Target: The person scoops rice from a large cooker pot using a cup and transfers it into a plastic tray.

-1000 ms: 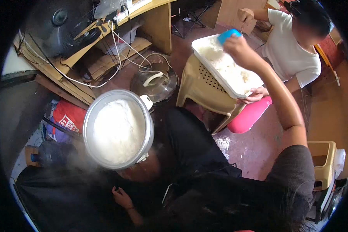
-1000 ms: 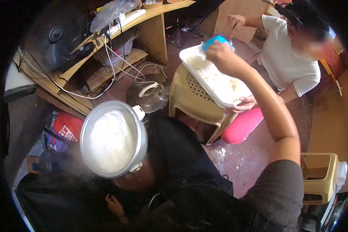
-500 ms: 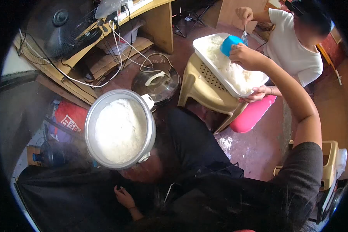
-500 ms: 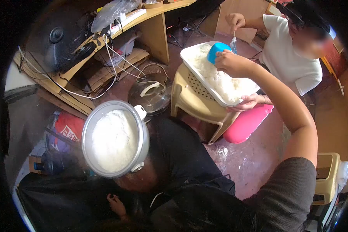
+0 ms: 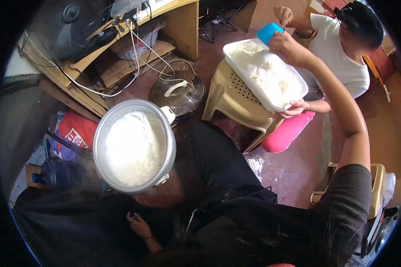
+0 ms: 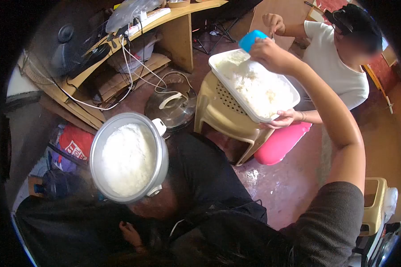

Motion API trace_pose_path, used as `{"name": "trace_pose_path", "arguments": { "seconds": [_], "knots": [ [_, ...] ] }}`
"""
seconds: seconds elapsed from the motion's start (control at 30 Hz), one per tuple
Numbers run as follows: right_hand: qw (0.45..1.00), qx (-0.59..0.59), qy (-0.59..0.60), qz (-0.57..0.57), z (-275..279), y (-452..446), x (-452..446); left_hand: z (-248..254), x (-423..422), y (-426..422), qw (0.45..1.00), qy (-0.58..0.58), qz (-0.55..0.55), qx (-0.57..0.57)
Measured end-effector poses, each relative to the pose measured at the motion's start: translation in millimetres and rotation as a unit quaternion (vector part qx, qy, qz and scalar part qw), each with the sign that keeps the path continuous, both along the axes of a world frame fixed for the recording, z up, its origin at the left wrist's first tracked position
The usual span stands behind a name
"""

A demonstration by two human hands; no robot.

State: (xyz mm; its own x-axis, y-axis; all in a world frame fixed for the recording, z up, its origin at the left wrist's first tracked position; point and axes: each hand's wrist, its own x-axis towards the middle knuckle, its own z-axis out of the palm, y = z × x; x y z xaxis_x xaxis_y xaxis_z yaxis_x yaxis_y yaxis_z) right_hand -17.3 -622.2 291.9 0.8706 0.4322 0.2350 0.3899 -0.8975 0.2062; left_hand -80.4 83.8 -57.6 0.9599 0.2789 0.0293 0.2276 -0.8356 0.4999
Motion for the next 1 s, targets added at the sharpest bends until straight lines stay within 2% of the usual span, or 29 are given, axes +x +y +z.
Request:
{"name": "trace_pose_path", "arguments": {
  "seconds": [0.03, 0.1, 0.17, 0.23, 0.3, 0.33, 0.37, 0.4, 0.43, 0.47, 0.5, 0.57, 0.63, 0.73, 0.83, 0.9, 0.97, 1.0],
  "knots": [
    [0.999, 0.043, -0.011, -0.021, 8, 1, 1, 0, 0, 1, 1.0, -0.009, -0.005, 0.007],
    [0.992, 0.052, -0.099, -0.051, 21, 5, 6, -2, 0, 5, 1.0, -0.004, 0.004, -0.004],
    [0.965, 0.147, -0.209, -0.065, 23, 24, 11, -1, 2, 1, 1.0, 0.001, 0.017, -0.019],
    [0.892, 0.354, -0.273, -0.071, 4, 66, 16, 9, 2, -6, 0.999, 0.009, 0.034, -0.032],
    [0.815, 0.532, -0.186, -0.135, -26, 124, 17, -1, 2, 3, 1.0, -0.01, 0.007, -0.013],
    [0.786, 0.592, -0.125, -0.128, -49, 151, 23, -4, 5, 7, 1.0, -0.023, -0.004, -0.004],
    [0.715, 0.697, -0.029, -0.053, -76, 175, 32, 0, 8, 5, 1.0, -0.003, 0.008, -0.006],
    [0.74, 0.664, 0.061, -0.089, -109, 188, 43, 5, 6, 2, 1.0, 0.018, 0.019, -0.005],
    [0.68, 0.73, 0.063, 0.003, -137, 219, 54, 9, 4, -3, 0.999, 0.04, 0.032, -0.005],
    [0.624, 0.772, 0.12, 0.028, -169, 240, 64, 10, 2, -4, 0.999, 0.036, 0.026, 0.004],
    [0.546, 0.815, 0.188, 0.036, -197, 260, 70, 10, 0, -4, 0.999, 0.032, 0.022, 0.015],
    [0.389, 0.891, 0.235, 0.018, -240, 297, 76, 7, 0, 1, 0.999, 0.02, 0.018, 0.018],
    [0.302, 0.917, 0.259, -0.017, -272, 312, 77, 5, -3, 5, 1.0, 0.012, 0.015, 0.003],
    [0.219, 0.937, 0.272, -0.031, -278, 312, 72, 8, -5, 3, 0.999, 0.004, 0.025, -0.041],
    [0.197, 0.941, 0.273, -0.029, -287, 295, 74, 10, -10, 6, 1.0, 0.019, 0.02, -0.011],
    [0.159, 0.95, 0.266, -0.043, -293, 283, 78, 13, -13, 2, 0.999, 0.015, 0.028, -0.011],
    [0.15, 0.953, 0.264, -0.005, -299, 272, 79, 21, -15, -4, 0.999, 0.014, 0.029, -0.015],
    [0.132, 0.958, 0.252, -0.03, -302, 269, 80, 25, -15, -7, 0.999, 0.015, 0.027, -0.019]
  ]
}}
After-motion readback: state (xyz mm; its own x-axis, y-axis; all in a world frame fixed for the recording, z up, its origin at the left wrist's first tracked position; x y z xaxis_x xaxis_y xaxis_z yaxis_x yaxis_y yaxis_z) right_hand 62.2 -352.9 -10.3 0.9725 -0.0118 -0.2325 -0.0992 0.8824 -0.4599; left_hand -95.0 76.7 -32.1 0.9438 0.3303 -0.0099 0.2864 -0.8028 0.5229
